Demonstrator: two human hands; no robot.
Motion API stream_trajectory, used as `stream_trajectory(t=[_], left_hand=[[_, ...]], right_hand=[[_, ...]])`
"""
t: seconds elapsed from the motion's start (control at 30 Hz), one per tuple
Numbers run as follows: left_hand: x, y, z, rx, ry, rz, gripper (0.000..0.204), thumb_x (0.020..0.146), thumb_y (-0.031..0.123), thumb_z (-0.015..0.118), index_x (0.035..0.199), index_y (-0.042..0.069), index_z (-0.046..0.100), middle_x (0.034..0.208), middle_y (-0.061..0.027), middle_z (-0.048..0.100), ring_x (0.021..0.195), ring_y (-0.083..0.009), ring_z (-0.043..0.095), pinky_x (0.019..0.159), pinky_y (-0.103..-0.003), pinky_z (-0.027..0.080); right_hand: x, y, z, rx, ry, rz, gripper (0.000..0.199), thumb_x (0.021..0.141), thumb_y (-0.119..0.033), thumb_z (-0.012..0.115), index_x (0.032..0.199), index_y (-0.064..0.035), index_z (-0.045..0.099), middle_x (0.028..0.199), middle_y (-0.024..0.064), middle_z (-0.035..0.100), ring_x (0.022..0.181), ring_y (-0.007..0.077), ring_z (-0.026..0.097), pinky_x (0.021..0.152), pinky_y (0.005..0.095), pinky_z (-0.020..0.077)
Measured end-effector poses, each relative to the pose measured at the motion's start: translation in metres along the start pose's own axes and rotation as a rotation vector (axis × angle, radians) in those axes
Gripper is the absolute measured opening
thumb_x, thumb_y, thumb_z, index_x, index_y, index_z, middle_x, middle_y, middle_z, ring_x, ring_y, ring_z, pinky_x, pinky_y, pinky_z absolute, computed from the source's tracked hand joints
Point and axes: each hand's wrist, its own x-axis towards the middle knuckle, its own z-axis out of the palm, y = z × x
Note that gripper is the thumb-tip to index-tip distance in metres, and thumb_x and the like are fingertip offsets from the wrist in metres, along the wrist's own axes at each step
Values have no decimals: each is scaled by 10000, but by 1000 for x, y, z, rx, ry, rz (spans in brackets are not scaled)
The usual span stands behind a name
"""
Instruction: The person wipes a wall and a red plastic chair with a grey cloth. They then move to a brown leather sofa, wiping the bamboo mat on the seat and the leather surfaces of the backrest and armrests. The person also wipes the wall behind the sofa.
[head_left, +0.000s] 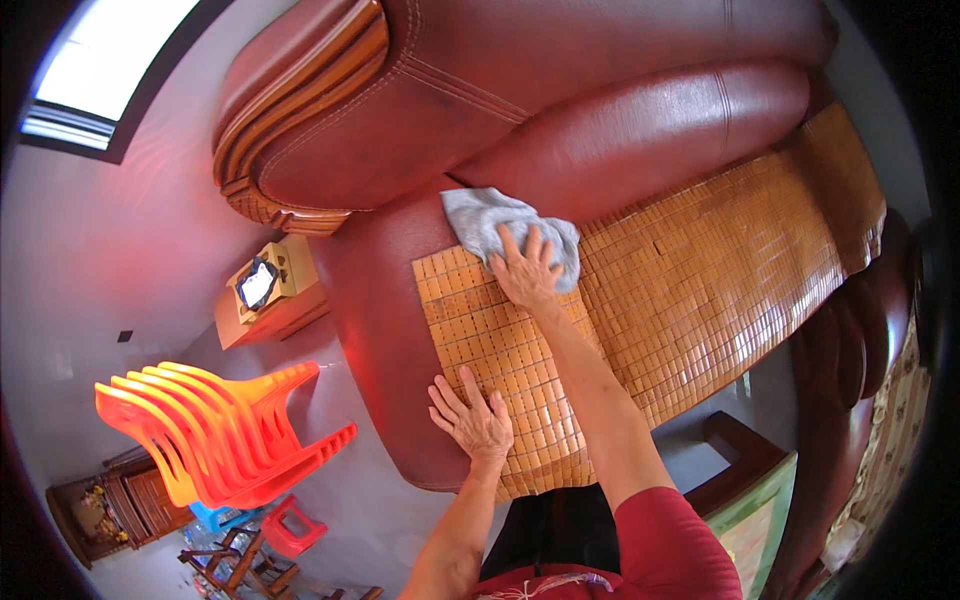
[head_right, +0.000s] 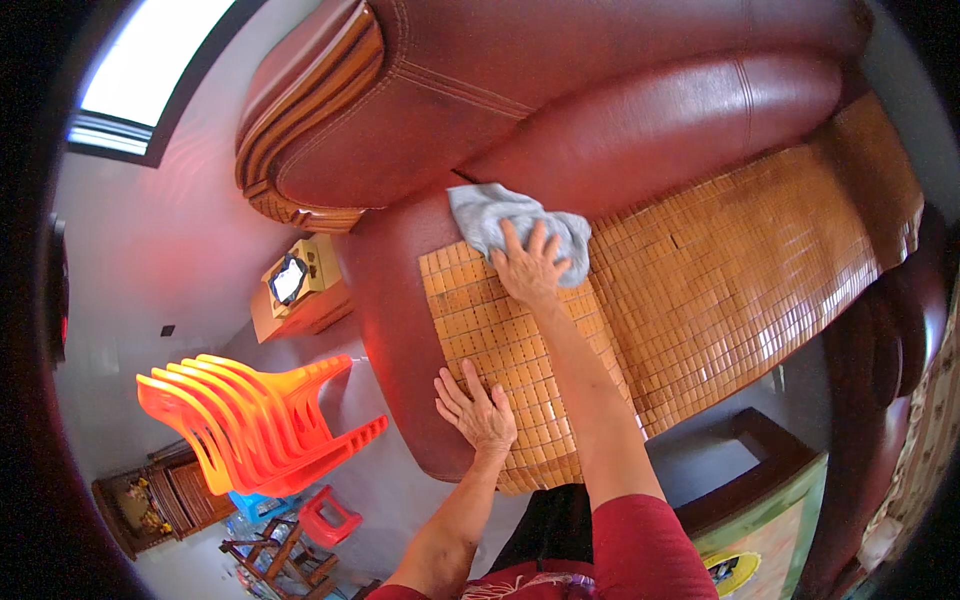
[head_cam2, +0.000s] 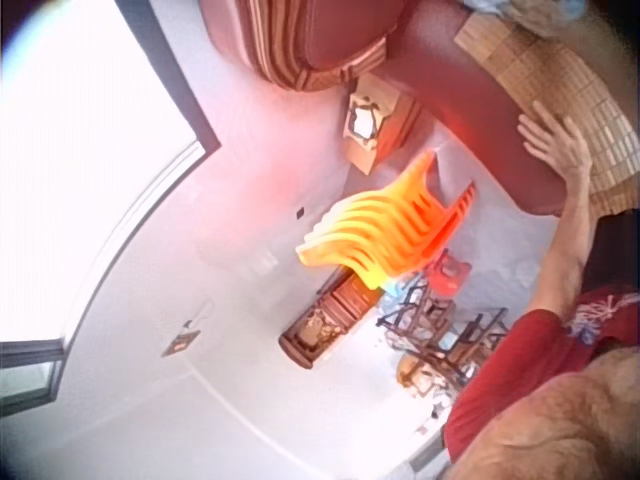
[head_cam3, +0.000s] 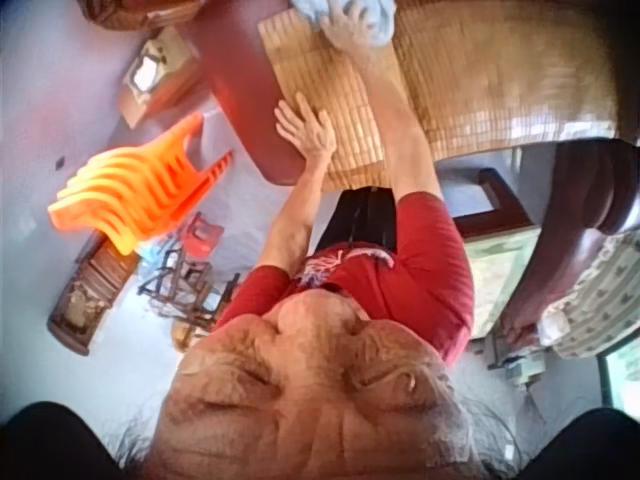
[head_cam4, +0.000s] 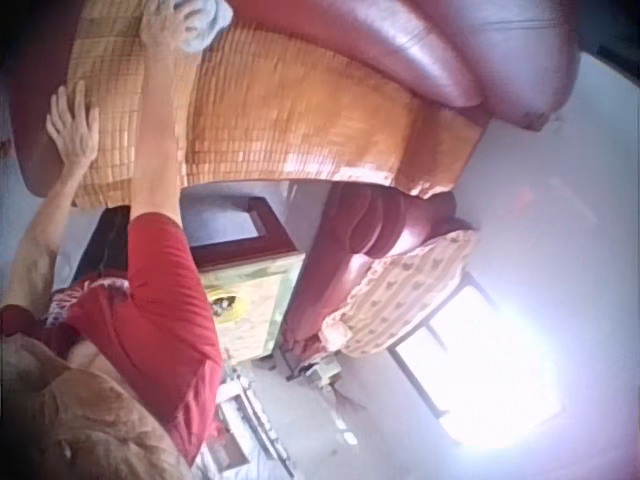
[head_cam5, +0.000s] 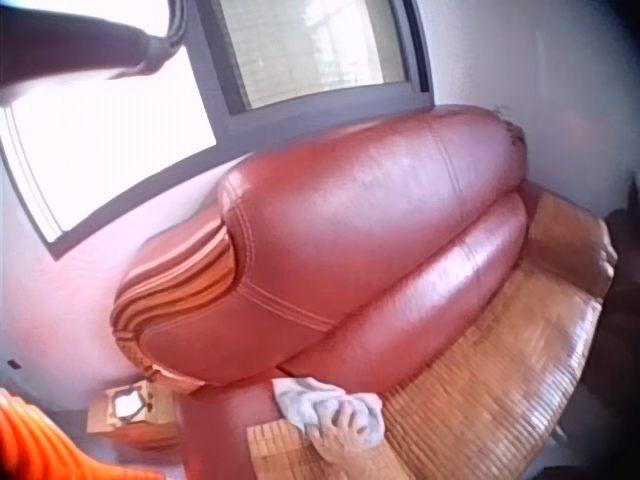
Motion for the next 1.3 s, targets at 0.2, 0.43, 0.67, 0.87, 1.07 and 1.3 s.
stream_trajectory(t=[0.2,0.43,0.67,0.87,1.07,1.3], left_hand=[[0,-2,13,-14,-27,-16,630,870,357,477,1422,103,308,1488,-256,120,1371,-431,91,1062,-591,99],[6,2,2,-86,-46,-38,642,843,425,512,1332,22,409,1477,-231,167,1373,-422,103,1068,-594,92],[-1,-11,23,-35,119,9,551,800,350,558,1282,98,472,1424,-266,265,1330,-451,214,1036,-618,170],[4,-3,11,-33,109,19,572,876,371,432,1362,72,396,1444,-245,258,1338,-430,215,1057,-578,161],[5,-1,6,7,165,19,566,895,375,407,1372,73,385,1447,-221,271,1325,-415,251,1055,-558,192],[8,6,6,20,183,18,562,909,392,389,1356,50,399,1441,-222,290,1320,-405,270,1070,-519,198]], right_hand=[[-69,10,-9,-148,59,-309,537,870,-252,523,1383,-233,364,1465,201,240,1307,493,240,940,691,269],[-217,37,-43,-128,-164,-294,562,801,-281,593,1341,-254,439,1448,237,250,1316,537,178,930,732,197],[-135,10,-30,-126,-148,-424,532,816,-407,516,1338,-348,434,1456,252,214,1304,558,159,912,755,155],[-55,-2,-14,-161,-140,-383,593,862,-328,533,1414,-294,320,1489,212,168,1363,456,133,1000,689,145],[-102,61,-19,132,-230,13,643,891,-272,513,1452,-145,226,1479,243,163,1378,420,111,1082,571,132],[-114,200,-5,60,-213,65,440,879,-53,472,1304,46,418,1112,315,471,913,367,482,766,467,459]])
